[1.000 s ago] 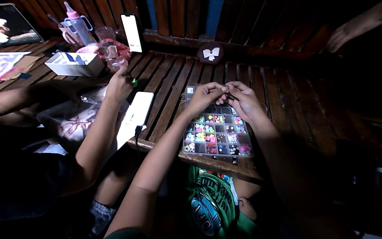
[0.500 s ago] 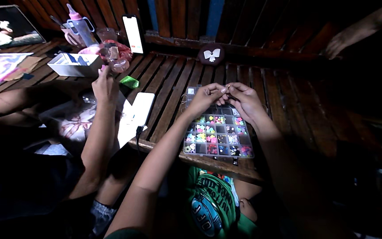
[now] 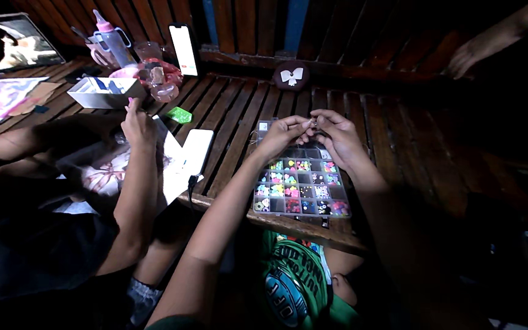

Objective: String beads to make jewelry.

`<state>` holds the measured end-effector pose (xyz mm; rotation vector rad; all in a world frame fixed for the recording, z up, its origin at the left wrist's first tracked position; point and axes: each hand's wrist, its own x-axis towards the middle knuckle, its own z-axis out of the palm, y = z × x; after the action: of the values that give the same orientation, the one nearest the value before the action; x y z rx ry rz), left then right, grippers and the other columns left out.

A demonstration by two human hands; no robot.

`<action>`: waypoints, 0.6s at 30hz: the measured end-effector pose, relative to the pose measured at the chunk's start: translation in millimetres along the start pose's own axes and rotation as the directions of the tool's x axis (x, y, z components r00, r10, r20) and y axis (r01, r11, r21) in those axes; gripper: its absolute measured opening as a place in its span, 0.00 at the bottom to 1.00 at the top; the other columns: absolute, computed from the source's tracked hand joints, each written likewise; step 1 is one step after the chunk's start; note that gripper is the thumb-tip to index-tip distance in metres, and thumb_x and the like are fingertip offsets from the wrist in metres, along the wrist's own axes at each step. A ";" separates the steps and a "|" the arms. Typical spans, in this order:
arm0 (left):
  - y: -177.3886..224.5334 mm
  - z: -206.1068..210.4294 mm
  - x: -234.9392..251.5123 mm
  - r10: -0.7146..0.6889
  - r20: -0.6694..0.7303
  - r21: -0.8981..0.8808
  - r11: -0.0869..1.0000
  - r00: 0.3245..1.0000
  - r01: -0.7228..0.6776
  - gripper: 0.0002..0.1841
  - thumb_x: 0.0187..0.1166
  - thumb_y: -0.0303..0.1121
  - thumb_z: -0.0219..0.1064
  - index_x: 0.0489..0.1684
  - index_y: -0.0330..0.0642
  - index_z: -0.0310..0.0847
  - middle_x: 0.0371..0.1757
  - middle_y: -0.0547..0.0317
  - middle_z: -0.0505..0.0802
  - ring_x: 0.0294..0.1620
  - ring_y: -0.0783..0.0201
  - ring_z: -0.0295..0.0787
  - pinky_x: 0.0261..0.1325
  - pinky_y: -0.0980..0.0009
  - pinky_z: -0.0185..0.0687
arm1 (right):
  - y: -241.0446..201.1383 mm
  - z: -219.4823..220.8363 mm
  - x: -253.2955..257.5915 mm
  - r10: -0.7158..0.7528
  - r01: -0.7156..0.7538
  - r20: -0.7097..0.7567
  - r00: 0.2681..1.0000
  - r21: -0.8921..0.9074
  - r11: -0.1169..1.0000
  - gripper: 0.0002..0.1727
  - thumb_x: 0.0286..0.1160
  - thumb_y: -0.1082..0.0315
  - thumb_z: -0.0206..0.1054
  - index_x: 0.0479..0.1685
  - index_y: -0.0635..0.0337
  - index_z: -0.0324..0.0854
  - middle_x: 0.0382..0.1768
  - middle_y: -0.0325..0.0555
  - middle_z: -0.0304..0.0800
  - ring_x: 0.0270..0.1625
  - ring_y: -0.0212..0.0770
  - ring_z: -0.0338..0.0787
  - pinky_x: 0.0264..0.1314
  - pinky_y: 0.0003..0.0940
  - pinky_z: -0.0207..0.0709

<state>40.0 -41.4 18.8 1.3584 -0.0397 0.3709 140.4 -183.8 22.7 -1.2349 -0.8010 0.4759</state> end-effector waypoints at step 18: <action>4.9 2.2 -2.7 -0.084 0.050 0.014 0.996 0.995 0.084 0.14 0.93 0.28 0.49 0.60 0.31 0.80 0.44 0.61 0.94 0.40 0.72 0.91 0.48 0.74 0.88 | -0.4 -1.6 1.8 -0.020 0.017 -0.053 0.998 -0.046 0.999 0.06 0.85 0.71 0.61 0.44 0.56 0.85 0.38 0.29 0.89 0.38 0.23 0.87 0.45 0.22 0.85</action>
<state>36.4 -43.4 23.2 1.3767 -0.0220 0.2666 142.7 -183.6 23.4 -1.2764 -0.7813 0.4100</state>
